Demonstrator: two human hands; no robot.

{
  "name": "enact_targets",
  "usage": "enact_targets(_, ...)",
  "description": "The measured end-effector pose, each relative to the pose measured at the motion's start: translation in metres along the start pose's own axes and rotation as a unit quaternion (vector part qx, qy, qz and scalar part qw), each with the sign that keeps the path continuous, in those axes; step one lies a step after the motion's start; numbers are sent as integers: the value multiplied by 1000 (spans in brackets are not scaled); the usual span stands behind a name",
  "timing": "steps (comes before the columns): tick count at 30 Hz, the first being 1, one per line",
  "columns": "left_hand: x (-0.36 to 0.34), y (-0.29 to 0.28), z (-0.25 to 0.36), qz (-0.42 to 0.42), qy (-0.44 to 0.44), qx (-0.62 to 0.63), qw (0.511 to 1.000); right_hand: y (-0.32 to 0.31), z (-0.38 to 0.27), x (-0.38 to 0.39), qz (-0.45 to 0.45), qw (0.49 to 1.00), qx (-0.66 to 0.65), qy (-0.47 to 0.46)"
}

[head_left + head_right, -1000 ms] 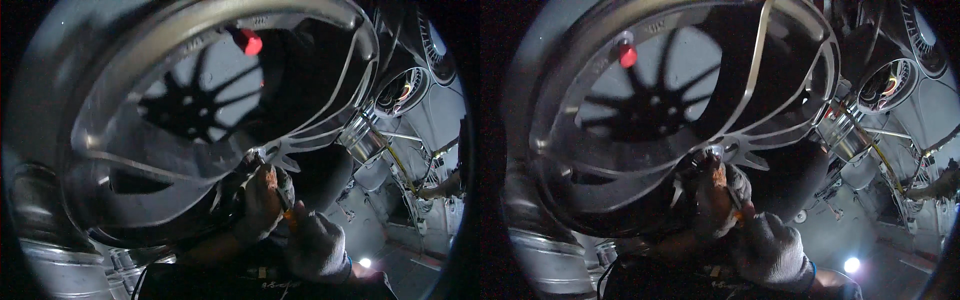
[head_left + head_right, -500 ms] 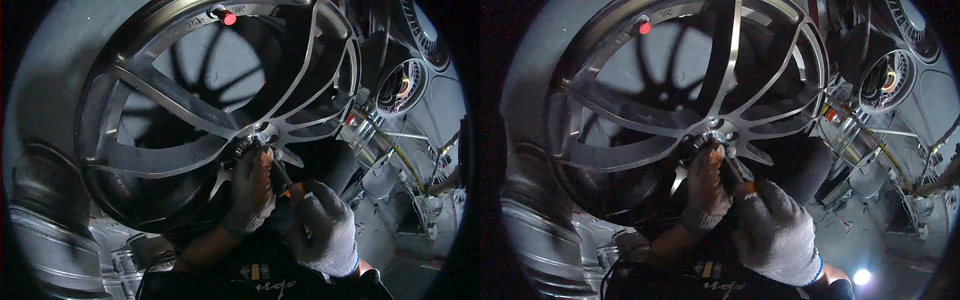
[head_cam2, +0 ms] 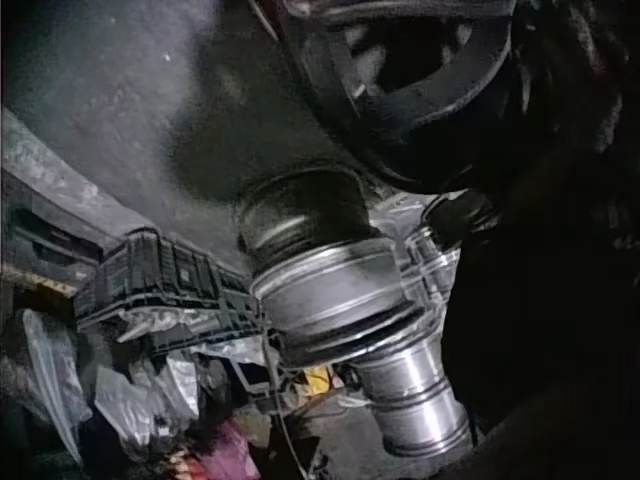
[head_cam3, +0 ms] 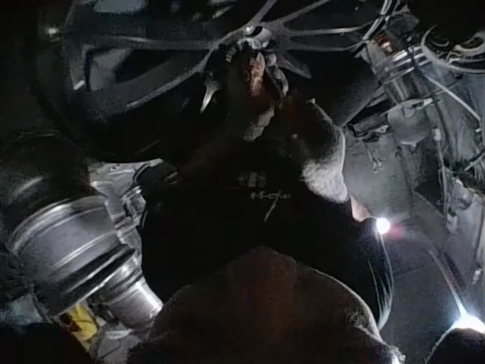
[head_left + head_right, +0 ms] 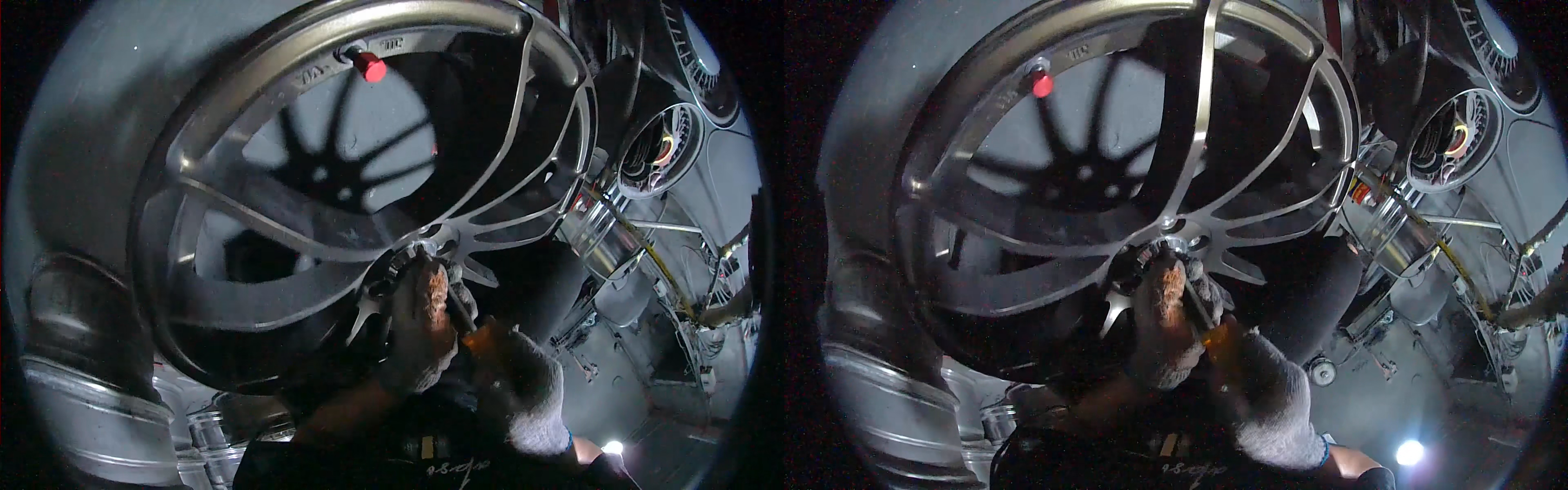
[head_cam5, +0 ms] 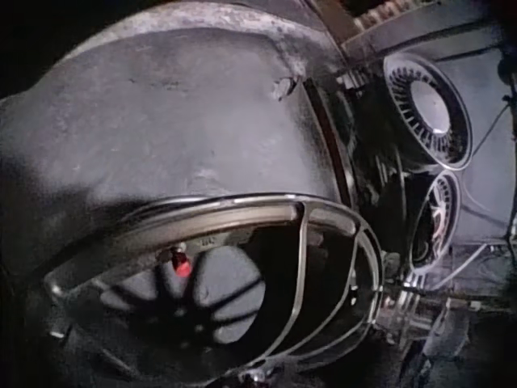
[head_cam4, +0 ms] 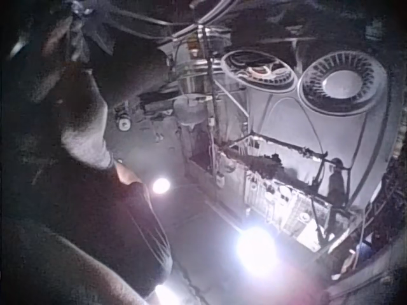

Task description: The person uses a screwdriver to pry off the center cap from a wheel rim by inserting the tip into a small notch and applying pressure.

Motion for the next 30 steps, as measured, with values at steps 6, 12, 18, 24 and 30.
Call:
enact_targets(6, -5, -25, -12, 19, -153, 201, 967, 2, 4, 2, 25, 994, 80, -64)
enact_targets(12, -1, -16, -13, 27, -83, -2, 996, 3, 4, 0, 19, 987, 107, -122)
enact_targets(18, 4, -14, -11, 2, -109, 73, 991, 2, -4, -3, 14, 949, 208, -239)
enact_targets(24, -3, -28, -18, 60, 51, -223, 972, 1, -6, -7, -38, 880, 338, -332)
enact_targets(30, 6, -3, -6, 17, -22, -26, 999, -5, -14, -2, -66, 839, 426, -331)
Point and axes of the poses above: each hand's wrist, its own x-axis away from the middle knuckle, its own y-axis out of the palm, z = x × y, the point moved 1 cm from there along -x, towards the middle knuckle, and after that the axes turned 6 degrees about -y, right-handed, at the moved point
